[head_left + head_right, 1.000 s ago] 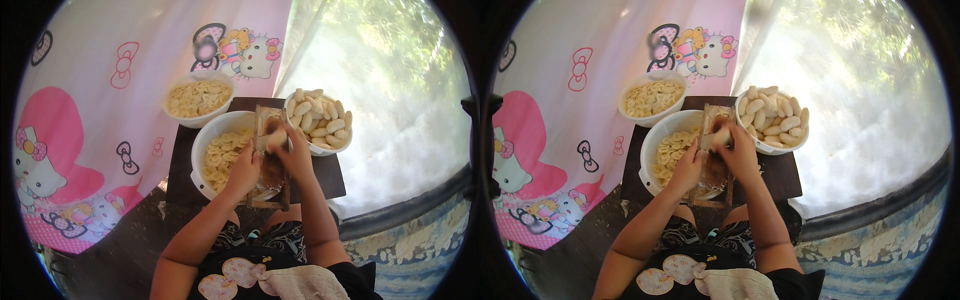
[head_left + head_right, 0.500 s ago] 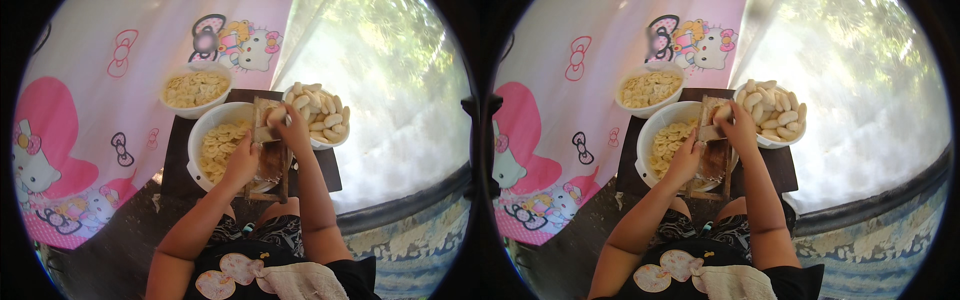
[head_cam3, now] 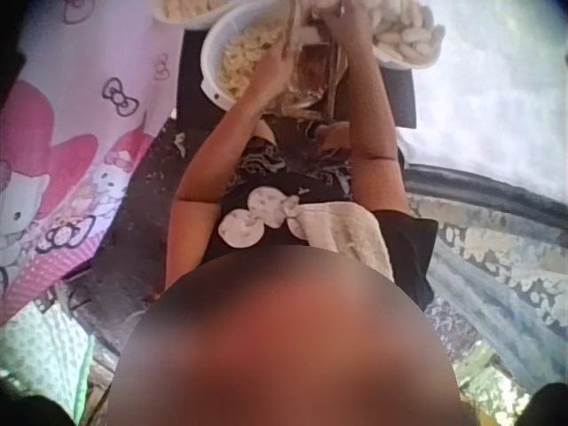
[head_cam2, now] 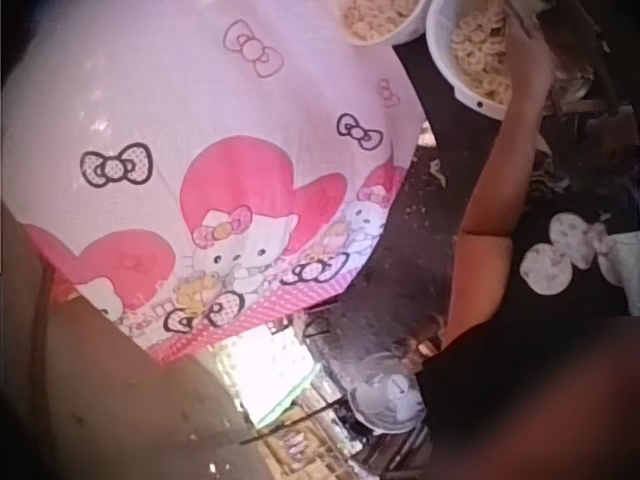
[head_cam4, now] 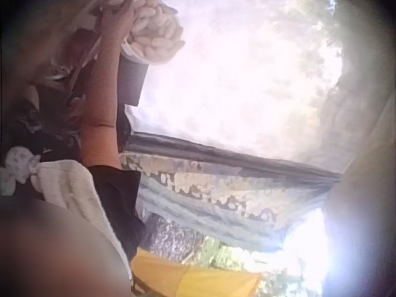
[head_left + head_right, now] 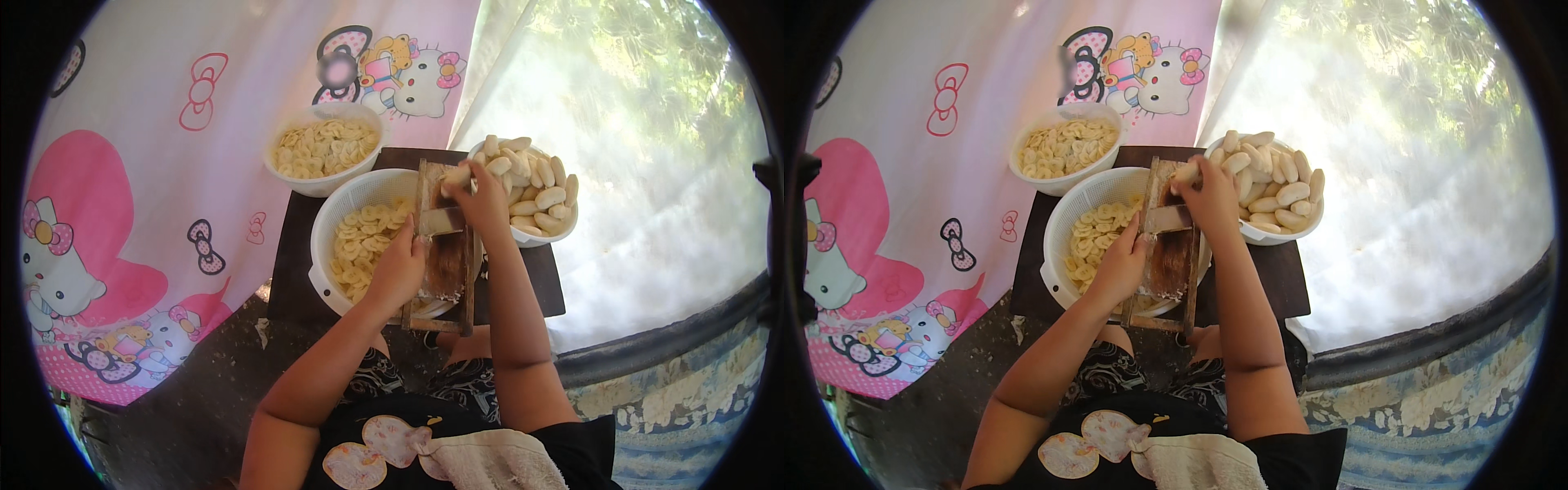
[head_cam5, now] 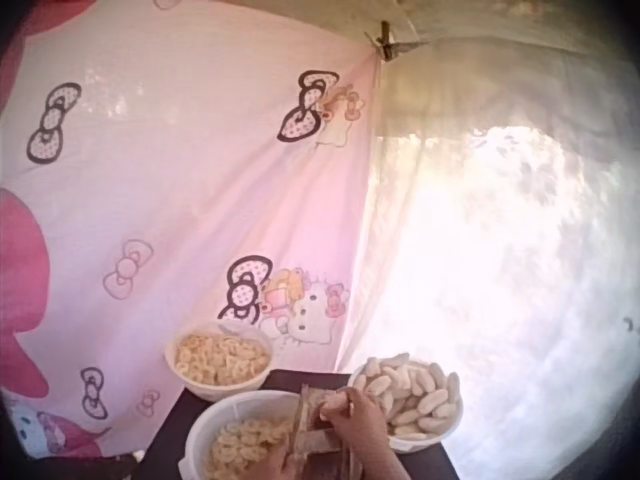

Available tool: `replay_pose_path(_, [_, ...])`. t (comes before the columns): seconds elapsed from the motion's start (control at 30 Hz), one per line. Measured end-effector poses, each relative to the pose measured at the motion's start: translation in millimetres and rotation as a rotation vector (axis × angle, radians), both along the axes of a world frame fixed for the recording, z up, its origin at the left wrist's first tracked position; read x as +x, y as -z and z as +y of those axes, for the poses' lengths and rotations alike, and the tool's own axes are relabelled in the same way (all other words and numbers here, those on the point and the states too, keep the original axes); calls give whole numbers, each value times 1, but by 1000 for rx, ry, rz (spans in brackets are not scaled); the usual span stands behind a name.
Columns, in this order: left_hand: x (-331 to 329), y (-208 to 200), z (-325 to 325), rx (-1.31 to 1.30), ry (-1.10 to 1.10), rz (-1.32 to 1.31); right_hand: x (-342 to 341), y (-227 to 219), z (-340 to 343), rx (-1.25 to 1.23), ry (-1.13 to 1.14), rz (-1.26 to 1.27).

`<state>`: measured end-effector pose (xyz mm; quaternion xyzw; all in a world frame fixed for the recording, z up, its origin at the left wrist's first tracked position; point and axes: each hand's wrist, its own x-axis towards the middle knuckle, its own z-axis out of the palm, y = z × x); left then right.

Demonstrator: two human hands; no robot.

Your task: The person repeatedly slices peeled bananas using a manual slicer, placing the slices into a bowl. The person handles whole peeled bananas from a separate bowl and uses both hands to operate the slicer.

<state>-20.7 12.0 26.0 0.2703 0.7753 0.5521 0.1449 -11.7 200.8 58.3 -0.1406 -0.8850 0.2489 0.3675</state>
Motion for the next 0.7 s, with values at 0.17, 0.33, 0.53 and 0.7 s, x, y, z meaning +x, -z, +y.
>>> replay_pose_path(0.17, [-1,7,2,-10,-13,25,103,3,-60,72,-186,-131])
replay_pose_path(0.33, [2,4,1,-35,-19,23,84,1,-53,126,-80,-19])
replay_pose_path(0.53, [-2,-4,-2,-38,32,-85,4,1,4,128,65,16])
replay_pose_path(0.7, [-2,2,-1,-16,5,16,97,-1,-62,49,-41,-194])
